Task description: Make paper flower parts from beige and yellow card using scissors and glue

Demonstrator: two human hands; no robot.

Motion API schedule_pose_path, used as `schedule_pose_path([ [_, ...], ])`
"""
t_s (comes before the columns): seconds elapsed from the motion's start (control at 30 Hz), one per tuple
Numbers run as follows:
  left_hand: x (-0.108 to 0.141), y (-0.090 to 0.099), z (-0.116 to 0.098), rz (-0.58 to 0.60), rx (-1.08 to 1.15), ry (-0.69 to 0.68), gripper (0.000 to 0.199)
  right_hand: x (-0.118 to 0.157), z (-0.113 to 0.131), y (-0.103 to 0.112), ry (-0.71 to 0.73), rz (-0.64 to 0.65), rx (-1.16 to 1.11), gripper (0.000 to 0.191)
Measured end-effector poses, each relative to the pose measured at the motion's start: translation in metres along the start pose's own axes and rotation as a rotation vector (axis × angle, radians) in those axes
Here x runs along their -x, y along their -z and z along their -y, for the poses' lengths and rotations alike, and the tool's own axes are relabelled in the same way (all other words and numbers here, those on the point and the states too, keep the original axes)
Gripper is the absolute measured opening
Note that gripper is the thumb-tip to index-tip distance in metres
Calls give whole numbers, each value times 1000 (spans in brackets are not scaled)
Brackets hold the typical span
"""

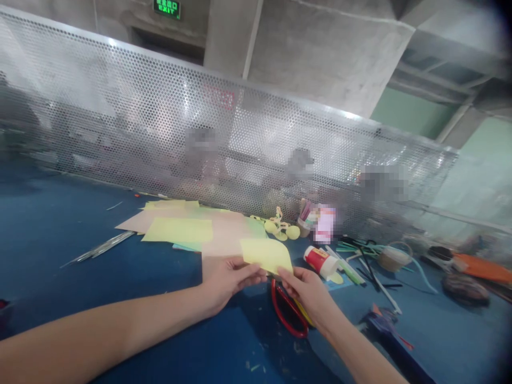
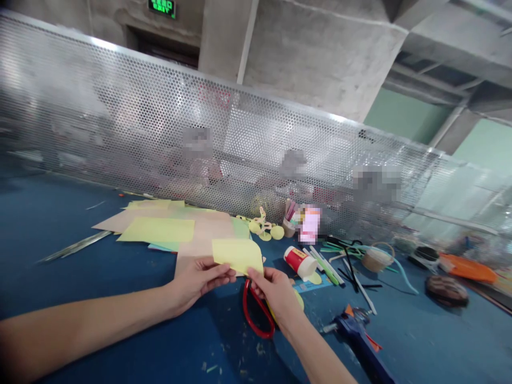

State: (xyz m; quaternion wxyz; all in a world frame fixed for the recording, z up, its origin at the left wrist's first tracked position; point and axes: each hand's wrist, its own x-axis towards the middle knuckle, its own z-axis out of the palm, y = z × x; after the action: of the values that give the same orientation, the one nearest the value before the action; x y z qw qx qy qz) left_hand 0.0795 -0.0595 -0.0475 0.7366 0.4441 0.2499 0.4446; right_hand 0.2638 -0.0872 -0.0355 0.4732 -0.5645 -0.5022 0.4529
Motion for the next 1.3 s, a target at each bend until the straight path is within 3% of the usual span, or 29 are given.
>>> schedule_pose_path([
  [0.23,-4,2,0,-24,28,-25,21,-1,3,6,55,144,12,30],
  [0.87,-3,3,3,27,-63,24,28,-2,5,12,17,25,142,39],
  [1.13,-2,2,1,-25,12,29,27,1,8,6,43,89,-54,32],
  [1.3,-1,2,-2,2,-24,6,30,1,5,6,74,97,-82,28],
])
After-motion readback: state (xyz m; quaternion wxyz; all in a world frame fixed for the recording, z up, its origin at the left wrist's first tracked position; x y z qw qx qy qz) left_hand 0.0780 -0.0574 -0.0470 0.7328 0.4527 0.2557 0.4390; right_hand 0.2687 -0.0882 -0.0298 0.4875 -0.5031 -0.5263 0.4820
